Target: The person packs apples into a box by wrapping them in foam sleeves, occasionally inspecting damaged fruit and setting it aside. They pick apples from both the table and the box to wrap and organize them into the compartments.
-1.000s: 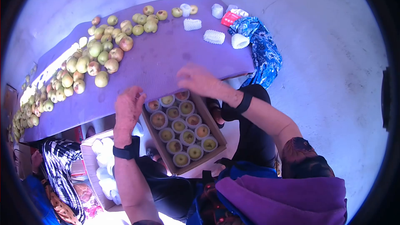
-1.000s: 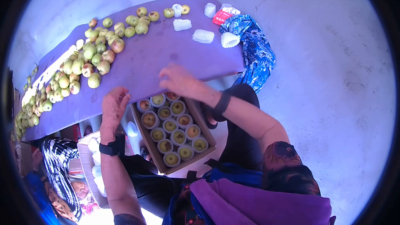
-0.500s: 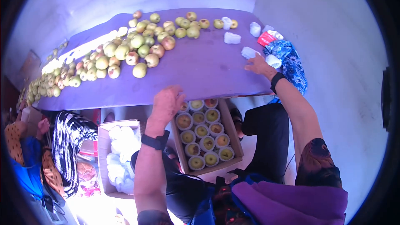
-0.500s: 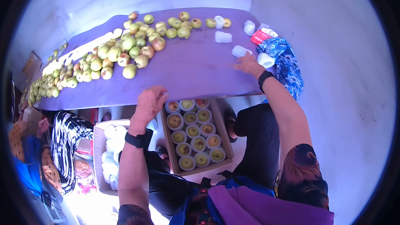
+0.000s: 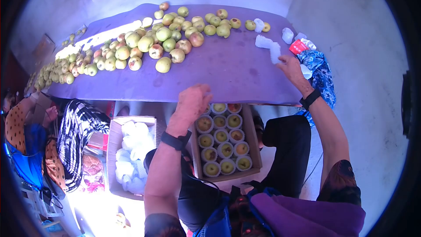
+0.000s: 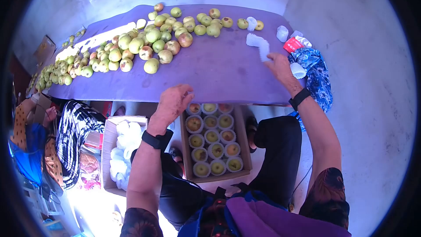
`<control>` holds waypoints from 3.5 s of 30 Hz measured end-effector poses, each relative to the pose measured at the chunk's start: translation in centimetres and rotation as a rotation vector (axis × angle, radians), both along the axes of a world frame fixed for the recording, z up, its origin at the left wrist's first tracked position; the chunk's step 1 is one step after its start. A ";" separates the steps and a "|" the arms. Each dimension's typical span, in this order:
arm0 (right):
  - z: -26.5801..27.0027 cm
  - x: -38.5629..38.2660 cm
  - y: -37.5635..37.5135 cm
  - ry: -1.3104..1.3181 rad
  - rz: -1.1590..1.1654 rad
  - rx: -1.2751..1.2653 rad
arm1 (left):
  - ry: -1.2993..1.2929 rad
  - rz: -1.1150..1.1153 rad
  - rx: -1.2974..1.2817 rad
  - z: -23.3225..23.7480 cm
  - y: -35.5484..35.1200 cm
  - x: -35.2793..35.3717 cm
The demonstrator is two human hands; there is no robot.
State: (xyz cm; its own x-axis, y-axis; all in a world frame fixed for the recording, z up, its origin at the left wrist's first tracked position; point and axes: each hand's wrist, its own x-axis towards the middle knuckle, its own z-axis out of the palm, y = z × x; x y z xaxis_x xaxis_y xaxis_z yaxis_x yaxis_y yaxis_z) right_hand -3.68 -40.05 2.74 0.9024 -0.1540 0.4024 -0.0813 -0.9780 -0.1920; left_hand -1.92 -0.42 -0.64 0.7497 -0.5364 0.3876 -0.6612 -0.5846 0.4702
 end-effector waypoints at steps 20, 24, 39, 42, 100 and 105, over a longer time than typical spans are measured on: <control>2.2 0.9 16.9 0.587 0.500 1.309 | 0.072 -0.037 -0.398 1.6 0.0 0.4; 1.5 1.4 17.3 0.582 0.538 1.297 | 0.263 -0.047 -0.435 1.3 0.1 0.7; 1.9 0.8 22.2 -0.130 0.619 0.228 | -0.234 0.363 -0.217 1.7 -0.5 0.9; 1.3 1.9 21.6 -0.058 0.518 0.221 | -0.251 0.365 -0.211 1.8 -0.5 0.9; -0.4 0.8 23.0 0.102 0.591 0.356 | -0.078 0.328 -0.091 1.7 0.7 0.1; 0.2 0.7 23.0 0.128 0.587 0.330 | -0.069 0.344 -0.079 2.0 1.1 0.3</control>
